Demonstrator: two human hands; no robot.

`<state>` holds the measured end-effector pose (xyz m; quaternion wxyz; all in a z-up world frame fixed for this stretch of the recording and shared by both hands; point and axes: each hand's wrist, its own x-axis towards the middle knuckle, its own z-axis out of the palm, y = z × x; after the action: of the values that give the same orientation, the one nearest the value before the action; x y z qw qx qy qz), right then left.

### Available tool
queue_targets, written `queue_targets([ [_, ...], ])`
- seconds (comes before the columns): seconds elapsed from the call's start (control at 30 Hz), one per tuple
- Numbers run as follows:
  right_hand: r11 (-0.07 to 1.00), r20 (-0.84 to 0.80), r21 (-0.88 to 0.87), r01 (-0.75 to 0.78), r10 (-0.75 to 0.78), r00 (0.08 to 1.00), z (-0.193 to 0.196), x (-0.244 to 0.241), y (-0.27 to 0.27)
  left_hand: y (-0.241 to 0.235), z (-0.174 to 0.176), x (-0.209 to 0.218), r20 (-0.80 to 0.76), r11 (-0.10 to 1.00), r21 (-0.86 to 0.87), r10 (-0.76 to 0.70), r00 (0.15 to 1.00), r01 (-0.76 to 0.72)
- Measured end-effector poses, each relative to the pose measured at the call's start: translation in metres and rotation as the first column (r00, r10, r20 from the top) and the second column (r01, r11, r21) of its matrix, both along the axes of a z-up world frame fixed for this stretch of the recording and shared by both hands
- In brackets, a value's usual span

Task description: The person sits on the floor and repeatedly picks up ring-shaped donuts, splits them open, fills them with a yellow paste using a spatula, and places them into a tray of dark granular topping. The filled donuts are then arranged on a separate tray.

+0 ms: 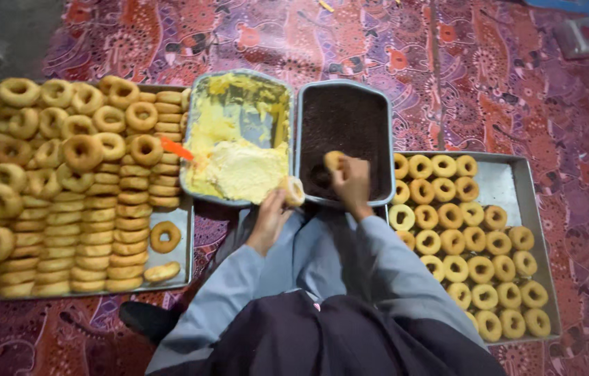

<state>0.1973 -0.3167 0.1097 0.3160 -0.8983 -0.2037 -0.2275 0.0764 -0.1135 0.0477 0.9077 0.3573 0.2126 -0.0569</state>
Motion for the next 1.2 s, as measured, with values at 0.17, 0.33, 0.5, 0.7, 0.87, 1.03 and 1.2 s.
queue_targets([
  [0.17, 0.996, -0.386, -0.087, -0.036, 0.000, 0.923, -0.051, 0.041, -0.087, -0.064, 0.028, 0.070, 0.209, 0.436, 0.898, -0.285, 0.936, -0.068],
  [0.33, 0.498, -0.636, 0.726, 0.473, 0.228, 0.737, -0.079, 0.049, -0.107, -0.083, 0.030, 0.110, 0.272, -0.089, 0.926, -0.517, 0.811, -0.367],
  [0.5, 0.108, -0.603, 0.729, 0.676, 0.569, 0.559, -0.053, 0.038, -0.109, -0.088, 0.006, 0.132, -0.064, 0.178, 0.978, -0.247, 0.967, 0.110],
  [0.7, 0.837, -0.210, 0.544, 0.048, 0.080, 0.974, 0.012, 0.010, -0.066, -0.093, -0.031, 0.125, -0.040, 0.982, -0.185, -0.035, 0.999, 0.027],
  [0.87, 0.981, 0.114, 0.133, -0.141, 0.126, 0.985, 0.052, -0.010, -0.043, -0.101, -0.035, 0.115, 0.149, 0.952, -0.296, -0.033, 0.988, 0.076],
  [1.03, 0.385, -0.707, 0.706, 0.595, 0.442, 0.552, 0.038, 0.010, -0.061, -0.112, -0.011, 0.130, 0.017, 0.962, -0.237, -0.138, 0.990, 0.138],
  [1.2, -0.025, -0.486, 0.802, 0.596, 0.552, 0.678, -0.018, -0.005, -0.131, -0.120, 0.009, 0.134, -0.218, 0.848, 0.342, -0.348, 0.912, 0.405],
])
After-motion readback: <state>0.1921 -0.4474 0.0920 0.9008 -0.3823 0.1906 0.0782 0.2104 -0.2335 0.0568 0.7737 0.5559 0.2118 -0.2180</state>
